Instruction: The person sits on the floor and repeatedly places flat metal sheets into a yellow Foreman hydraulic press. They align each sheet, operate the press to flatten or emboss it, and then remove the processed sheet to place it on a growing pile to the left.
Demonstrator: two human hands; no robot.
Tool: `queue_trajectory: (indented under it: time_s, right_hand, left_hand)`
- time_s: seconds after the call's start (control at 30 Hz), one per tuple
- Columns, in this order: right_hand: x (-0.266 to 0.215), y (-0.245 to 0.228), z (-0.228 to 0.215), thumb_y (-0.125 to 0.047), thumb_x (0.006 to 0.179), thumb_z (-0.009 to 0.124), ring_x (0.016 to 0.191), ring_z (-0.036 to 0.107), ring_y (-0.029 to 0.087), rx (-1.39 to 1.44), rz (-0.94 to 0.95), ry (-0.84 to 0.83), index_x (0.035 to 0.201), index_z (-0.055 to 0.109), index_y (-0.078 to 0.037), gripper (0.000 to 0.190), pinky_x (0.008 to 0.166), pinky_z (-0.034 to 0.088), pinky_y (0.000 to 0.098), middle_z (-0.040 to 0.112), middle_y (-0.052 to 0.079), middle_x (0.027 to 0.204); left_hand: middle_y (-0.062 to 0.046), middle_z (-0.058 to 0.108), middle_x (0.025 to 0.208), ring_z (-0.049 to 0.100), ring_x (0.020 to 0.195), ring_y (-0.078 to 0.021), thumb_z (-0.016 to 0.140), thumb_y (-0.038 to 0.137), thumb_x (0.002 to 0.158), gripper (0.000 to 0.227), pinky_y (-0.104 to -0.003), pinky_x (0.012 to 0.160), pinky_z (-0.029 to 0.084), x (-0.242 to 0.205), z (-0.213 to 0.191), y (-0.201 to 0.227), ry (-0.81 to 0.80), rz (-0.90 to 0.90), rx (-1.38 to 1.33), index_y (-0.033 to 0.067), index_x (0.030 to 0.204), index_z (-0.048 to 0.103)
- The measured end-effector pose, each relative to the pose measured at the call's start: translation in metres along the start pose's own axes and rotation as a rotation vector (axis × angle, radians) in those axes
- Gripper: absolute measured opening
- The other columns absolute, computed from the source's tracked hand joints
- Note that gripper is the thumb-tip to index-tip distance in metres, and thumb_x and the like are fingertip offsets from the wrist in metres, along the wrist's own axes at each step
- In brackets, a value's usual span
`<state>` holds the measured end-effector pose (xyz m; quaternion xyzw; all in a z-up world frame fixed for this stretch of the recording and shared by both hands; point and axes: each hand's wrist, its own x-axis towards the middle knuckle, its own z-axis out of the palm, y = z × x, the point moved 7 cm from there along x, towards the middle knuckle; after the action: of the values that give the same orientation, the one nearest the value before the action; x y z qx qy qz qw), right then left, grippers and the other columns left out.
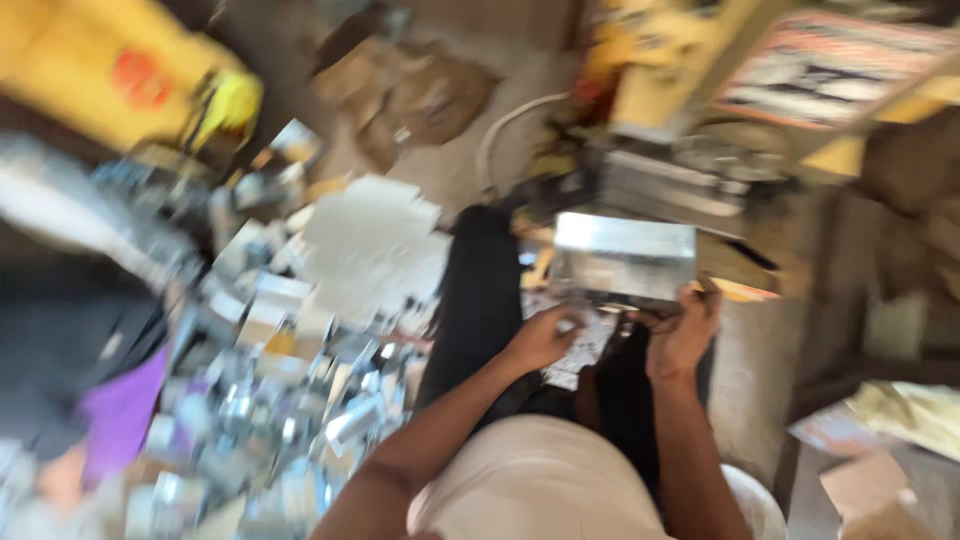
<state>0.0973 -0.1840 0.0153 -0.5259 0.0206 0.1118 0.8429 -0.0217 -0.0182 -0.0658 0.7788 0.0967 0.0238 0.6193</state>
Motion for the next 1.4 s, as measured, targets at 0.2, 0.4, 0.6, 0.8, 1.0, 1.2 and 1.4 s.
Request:
queue_trajectory:
  time_s: [0.2, 0.4, 0.6, 0.8, 1.0, 1.2, 1.4]
  right_hand:
    - [-0.036, 0.026, 0.098, -0.016, 0.095, 0.059, 0.088, 0.071, 0.029, -0.053, 0.139, -0.257, 0.142, 0.043, -0.008, 0.049, 0.060, 0.063, 0.0421, 0.061, 0.015, 0.120]
    - [-0.142, 0.086, 0.194, -0.024, 0.098, 0.059, 0.085, 0.077, 0.035, -0.130, 0.650, -0.927, 0.143, 0.040, -0.004, 0.053, 0.066, 0.067, 0.0441, 0.069, 0.025, 0.109]
    - [-0.151, 0.047, 0.206, -0.022, 0.108, 0.059, 0.101, 0.072, 0.024, -0.081, 0.612, -1.286, 0.125, 0.066, 0.003, 0.032, 0.089, 0.059, 0.0359, 0.074, 0.019, 0.118]
    - [-0.091, 0.030, 0.156, -0.023, 0.106, 0.058, 0.097, 0.072, 0.020, -0.198, 0.466, -1.008, 0.122, 0.067, 0.001, 0.031, 0.087, 0.059, 0.0330, 0.075, 0.014, 0.108]
    - [-0.074, 0.036, 0.090, -0.023, 0.104, 0.060, 0.094, 0.071, 0.017, -0.323, 0.534, -0.950, 0.120, 0.068, 0.000, 0.030, 0.086, 0.059, 0.0329, 0.075, 0.012, 0.105]
    - [-0.059, 0.040, 0.074, -0.021, 0.103, 0.059, 0.090, 0.071, 0.017, -0.317, 0.509, -0.833, 0.118, 0.069, 0.000, 0.027, 0.085, 0.060, 0.0328, 0.076, 0.011, 0.101]
    - [-0.069, 0.045, 0.089, -0.019, 0.103, 0.059, 0.088, 0.072, 0.018, -0.211, 0.472, -0.770, 0.116, 0.067, 0.001, 0.025, 0.083, 0.060, 0.0338, 0.075, 0.012, 0.100]
  left_hand:
    - [-0.014, 0.071, 0.108, 0.070, 0.091, -0.0287, 0.070, 0.007, 0.087, 0.036, -0.042, 0.080, 0.058, -0.006, 0.005, 0.010, 0.018, 0.070, 0.191, 0.0085, 0.123, 0.064]
    - [-0.013, 0.075, 0.106, 0.074, 0.096, -0.0298, 0.069, 0.005, 0.089, 0.027, -0.040, 0.083, 0.060, -0.006, -0.037, 0.013, 0.344, 0.152, 0.284, 0.0097, 0.115, 0.070]
    - [-0.015, 0.071, 0.100, 0.070, 0.092, -0.0332, 0.053, -0.002, 0.089, 0.031, -0.044, 0.083, 0.056, 0.000, -0.174, 0.031, 0.745, 0.055, 0.231, 0.0057, 0.117, 0.065]
    - [-0.018, 0.057, 0.145, 0.043, 0.139, -0.0453, 0.061, 0.031, 0.100, 0.048, -0.061, 0.111, 0.032, 0.012, -0.275, 0.031, 0.889, 0.025, 0.917, 0.0066, 0.142, 0.056]
    - [-0.010, 0.032, 0.168, 0.023, 0.153, -0.0404, 0.042, 0.050, 0.101, 0.061, -0.070, 0.119, 0.005, 0.007, -0.275, -0.034, 0.573, -0.243, 1.097, 0.0257, 0.157, 0.043]
    - [-0.005, 0.030, 0.169, 0.022, 0.156, -0.0361, 0.040, 0.052, 0.101, 0.063, -0.071, 0.122, 0.002, -0.034, -0.274, -0.053, 0.554, -0.289, 1.090, 0.0284, 0.160, 0.039]
    - [-0.005, 0.027, 0.169, 0.022, 0.155, -0.0366, 0.041, 0.055, 0.099, 0.065, -0.076, 0.116, 0.000, -0.063, -0.286, -0.054, 0.556, -0.326, 1.113, 0.0310, 0.160, 0.035]
